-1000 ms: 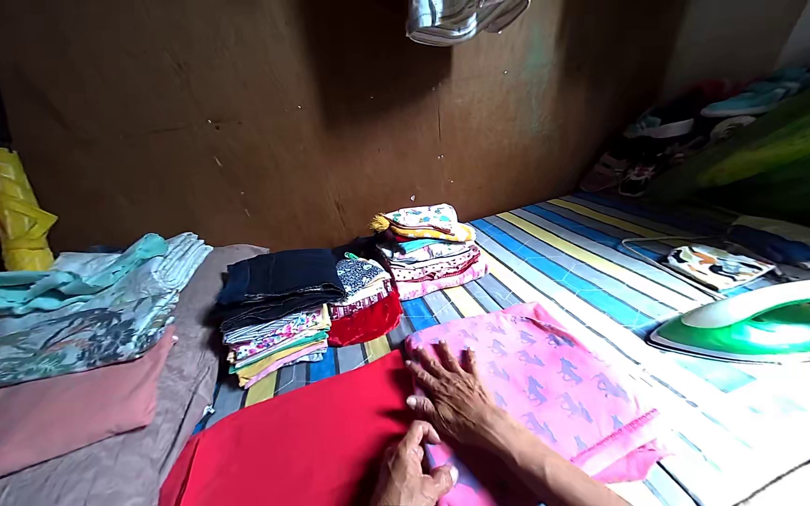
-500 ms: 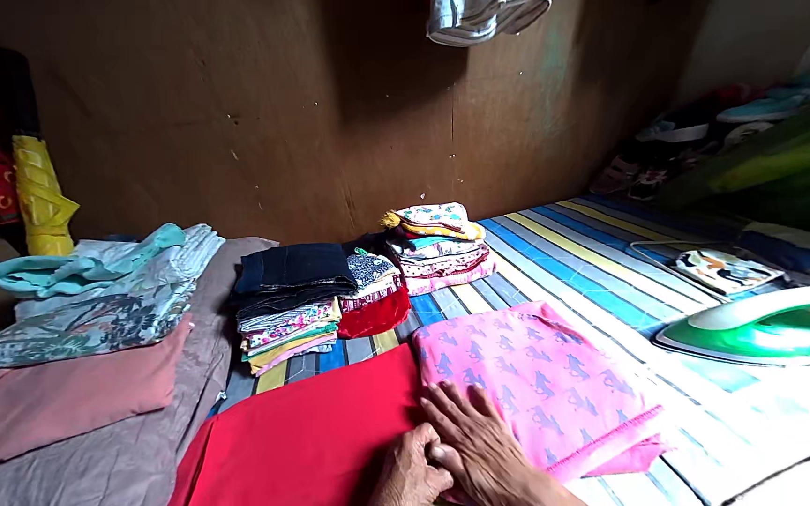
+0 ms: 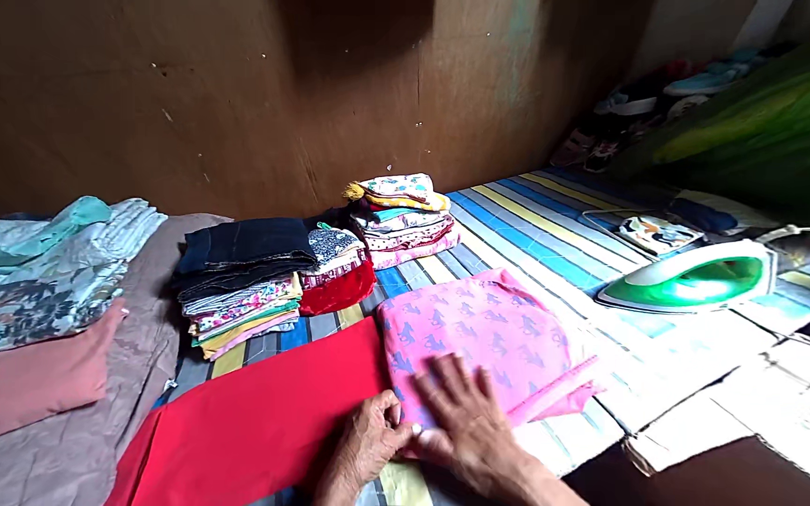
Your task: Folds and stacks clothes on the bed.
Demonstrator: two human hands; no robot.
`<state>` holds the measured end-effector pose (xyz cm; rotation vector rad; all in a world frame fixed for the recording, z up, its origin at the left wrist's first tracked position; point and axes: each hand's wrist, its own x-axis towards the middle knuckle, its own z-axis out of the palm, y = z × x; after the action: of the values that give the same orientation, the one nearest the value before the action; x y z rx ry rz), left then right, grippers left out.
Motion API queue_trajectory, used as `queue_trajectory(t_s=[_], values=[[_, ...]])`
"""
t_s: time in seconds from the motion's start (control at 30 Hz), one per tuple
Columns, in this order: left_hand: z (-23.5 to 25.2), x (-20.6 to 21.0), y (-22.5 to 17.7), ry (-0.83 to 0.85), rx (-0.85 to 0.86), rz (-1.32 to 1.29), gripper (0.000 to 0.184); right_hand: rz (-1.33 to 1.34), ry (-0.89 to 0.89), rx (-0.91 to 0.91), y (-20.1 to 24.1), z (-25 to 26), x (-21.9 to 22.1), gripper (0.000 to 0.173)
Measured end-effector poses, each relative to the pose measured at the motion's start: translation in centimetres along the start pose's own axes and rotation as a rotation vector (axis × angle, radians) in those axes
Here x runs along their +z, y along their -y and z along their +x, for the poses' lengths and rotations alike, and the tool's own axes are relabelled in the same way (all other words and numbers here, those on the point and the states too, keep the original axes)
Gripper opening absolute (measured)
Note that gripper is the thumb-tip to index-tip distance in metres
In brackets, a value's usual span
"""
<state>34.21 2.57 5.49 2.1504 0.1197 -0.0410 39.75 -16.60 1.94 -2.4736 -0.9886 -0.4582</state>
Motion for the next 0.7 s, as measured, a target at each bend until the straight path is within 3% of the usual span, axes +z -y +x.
queue_trajectory(t_s=[0.07,0.1,0.2,0.23,0.33,0.4,0.5,0.6,0.63,0.7], values=[[-0.2,0.1,-0.1,-0.011,-0.009,-0.005,0.025,0.078,0.160,-0.070,0.6,1.2,-0.6,0.082],[-0.2,0.2,0.1,-0.015,-0.014,-0.016,0.023,0.027,0.151,-0.032,-0.9,1.6,-1.0,0.078],[-0.2,0.3,0.2,-0.022,-0.013,-0.036,0.023,-0.182,-0.052,0.231,-9.4,2.2,-3.3,0.063],[-0.1,0.2,0.2,-0.020,-0.017,-0.037,0.023,-0.204,-0.046,0.356,-11.9,2.3,-4.7,0.063],[0.1,0.1,0.2,-0.002,-0.036,-0.042,0.022,-0.227,-0.056,0.599,-14.4,3.0,-6.4,0.069],[0.2,0.1,0.1,0.003,-0.042,-0.049,0.021,-0.244,-0.070,0.464,-12.0,3.1,-4.4,0.075],[0.2,0.0,0.4,-0.006,-0.041,-0.057,0.020,0.019,0.259,0.141,-2.4,2.7,-2.0,0.079],[-0.2,0.3,0.8,-0.048,-0.010,-0.042,0.017,0.171,0.228,-0.193,1.9,1.7,0.2,0.084],[-0.3,0.3,0.8,-0.051,-0.003,-0.061,0.018,0.111,0.162,-0.183,1.0,2.1,0.4,0.081],[-0.7,0.1,0.8,-0.032,-0.047,-0.110,0.019,-0.026,0.054,0.048,-3.9,3.5,-0.7,0.067]])
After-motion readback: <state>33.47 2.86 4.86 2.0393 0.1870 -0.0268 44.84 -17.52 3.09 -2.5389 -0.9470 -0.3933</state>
